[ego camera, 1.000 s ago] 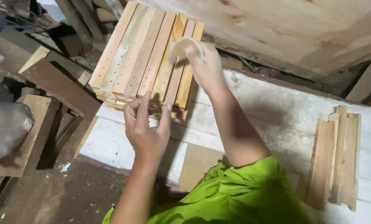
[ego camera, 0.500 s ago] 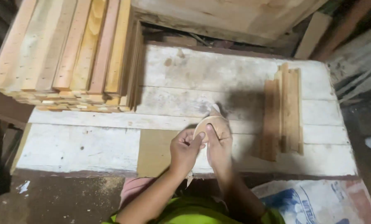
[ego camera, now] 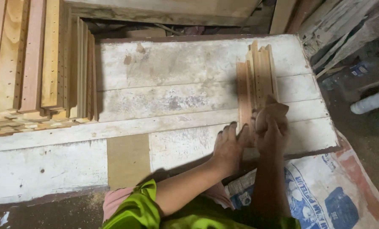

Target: Sanding wooden slats manually with sandpaper

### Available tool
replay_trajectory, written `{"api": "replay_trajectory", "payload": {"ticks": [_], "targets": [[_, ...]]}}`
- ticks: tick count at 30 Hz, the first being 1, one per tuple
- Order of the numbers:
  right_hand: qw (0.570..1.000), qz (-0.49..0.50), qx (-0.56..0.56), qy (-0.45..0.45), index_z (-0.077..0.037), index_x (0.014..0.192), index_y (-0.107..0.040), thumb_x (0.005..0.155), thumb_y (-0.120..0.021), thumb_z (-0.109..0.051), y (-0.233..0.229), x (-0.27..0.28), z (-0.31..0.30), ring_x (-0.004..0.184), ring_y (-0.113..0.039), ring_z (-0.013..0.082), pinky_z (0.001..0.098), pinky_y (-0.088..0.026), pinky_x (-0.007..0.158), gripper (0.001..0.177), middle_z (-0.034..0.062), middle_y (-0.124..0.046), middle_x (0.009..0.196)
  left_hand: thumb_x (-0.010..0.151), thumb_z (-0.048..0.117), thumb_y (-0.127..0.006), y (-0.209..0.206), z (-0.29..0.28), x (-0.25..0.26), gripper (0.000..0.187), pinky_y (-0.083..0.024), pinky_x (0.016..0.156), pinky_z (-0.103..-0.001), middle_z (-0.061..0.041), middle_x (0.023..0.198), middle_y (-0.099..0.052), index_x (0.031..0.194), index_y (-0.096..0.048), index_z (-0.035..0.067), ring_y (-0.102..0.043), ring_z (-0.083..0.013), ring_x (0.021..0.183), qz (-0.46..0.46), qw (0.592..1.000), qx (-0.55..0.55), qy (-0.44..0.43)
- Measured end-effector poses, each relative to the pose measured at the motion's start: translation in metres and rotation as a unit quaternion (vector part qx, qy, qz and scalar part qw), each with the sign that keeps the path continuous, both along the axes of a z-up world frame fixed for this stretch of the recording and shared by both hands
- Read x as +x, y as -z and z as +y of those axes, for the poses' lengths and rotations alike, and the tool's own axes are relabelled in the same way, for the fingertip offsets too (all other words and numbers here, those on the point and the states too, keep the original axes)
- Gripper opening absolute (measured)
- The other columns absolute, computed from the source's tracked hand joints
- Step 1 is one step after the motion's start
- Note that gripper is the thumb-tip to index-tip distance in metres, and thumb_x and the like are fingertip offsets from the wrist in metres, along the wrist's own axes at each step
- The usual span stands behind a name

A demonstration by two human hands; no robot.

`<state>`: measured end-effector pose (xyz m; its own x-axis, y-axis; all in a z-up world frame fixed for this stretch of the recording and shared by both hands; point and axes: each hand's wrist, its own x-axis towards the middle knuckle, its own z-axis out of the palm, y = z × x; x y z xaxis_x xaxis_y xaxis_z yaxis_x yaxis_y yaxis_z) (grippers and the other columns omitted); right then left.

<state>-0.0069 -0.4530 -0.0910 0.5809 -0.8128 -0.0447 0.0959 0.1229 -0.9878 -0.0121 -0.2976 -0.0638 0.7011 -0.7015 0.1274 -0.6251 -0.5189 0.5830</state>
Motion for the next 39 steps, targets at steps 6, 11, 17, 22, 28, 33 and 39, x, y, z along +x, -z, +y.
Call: {"api": "replay_trajectory", "payload": {"ticks": [6,11,17,22,28,33,39], "targets": [[0.991,-0.057,0.119,0.033,-0.005,0.090,-0.061,0.090,-0.070,-0.005,-0.060,0.001,0.030,0.072,-0.057,0.0160,0.0456,-0.052,0.081,0.009,0.0071,-0.055,0.076,0.051,0.041,-0.082,0.102,-0.055,0.028,0.078,-0.043,0.062,-0.049,-0.027,0.104,-0.063,0.114,-0.067,-0.002,-0.058,-0.0408,0.082,-0.306,0.930,-0.180,-0.097],[0.986,-0.083,0.146,0.004,-0.012,0.082,-0.047,0.091,-0.066,0.006,-0.077,-0.001,0.037,0.054,-0.033,0.0162,0.0330,-0.045,0.070,0.028,0.0015,-0.039,0.060,0.060,0.038,-0.082,0.108,-0.028,0.035,0.060,-0.048,0.055,-0.045,-0.025,0.097,-0.071,0.105,-0.072,0.000,-0.063,-0.0362,0.069,-0.328,0.921,-0.184,-0.105],[0.991,0.128,-0.033,-0.019,-0.008,0.128,-0.057,0.096,-0.068,-0.027,-0.028,0.002,0.014,0.085,-0.053,0.0157,0.0429,-0.043,0.077,0.039,0.0110,-0.056,0.095,0.076,0.014,-0.084,0.003,0.073,0.035,0.048,-0.061,0.072,-0.038,-0.025,0.109,-0.074,0.118,-0.070,-0.005,-0.074,-0.0380,0.091,-0.075,0.949,-0.284,-0.109],[0.965,0.050,-0.226,-0.126,0.010,0.113,-0.068,0.097,-0.058,-0.008,-0.105,0.009,0.111,0.113,-0.065,0.0469,0.0612,-0.049,0.099,0.026,0.0341,-0.069,0.110,0.080,-0.002,-0.077,-0.021,0.160,0.024,0.040,-0.060,0.063,-0.033,-0.024,0.105,-0.072,0.118,-0.067,-0.009,-0.071,-0.0264,0.076,0.023,0.916,-0.337,-0.217],[0.809,-0.150,-0.484,-0.298,-0.012,0.149,-0.046,0.099,-0.053,0.018,-0.061,0.003,0.183,0.137,-0.058,0.0304,0.0432,-0.047,0.127,0.059,0.0100,-0.071,0.120,0.082,0.007,-0.081,-0.025,0.214,0.001,0.044,-0.067,0.086,-0.029,-0.020,0.120,-0.069,0.122,-0.067,-0.003,-0.077,-0.0244,0.093,0.052,0.880,-0.387,-0.269],[0.627,0.150,-0.635,-0.426,-0.014,0.155,-0.039,0.089,-0.045,0.014,-0.076,0.014,0.196,0.153,-0.032,0.0285,0.0494,-0.007,0.131,0.072,0.0084,-0.041,0.162,0.089,0.014,-0.076,-0.035,0.244,-0.002,0.043,-0.051,0.056,-0.021,0.007,0.064,-0.052,0.130,-0.067,0.003,-0.050,-0.0062,0.056,0.039,0.910,-0.320,-0.262],[0.741,0.239,-0.542,-0.317,-0.020,0.148,-0.048,0.085,-0.032,0.020,0.008,0.113,0.109,0.131,-0.047,0.0362,0.0470,-0.045,0.099,0.077,0.0163,-0.052,0.141,0.083,0.010,-0.076,-0.026,0.246,-0.011,0.049,-0.061,0.099,-0.035,-0.013,0.118,-0.076,0.130,-0.064,0.003,-0.075,-0.0224,0.110,0.170,0.857,-0.380,-0.304]]}}
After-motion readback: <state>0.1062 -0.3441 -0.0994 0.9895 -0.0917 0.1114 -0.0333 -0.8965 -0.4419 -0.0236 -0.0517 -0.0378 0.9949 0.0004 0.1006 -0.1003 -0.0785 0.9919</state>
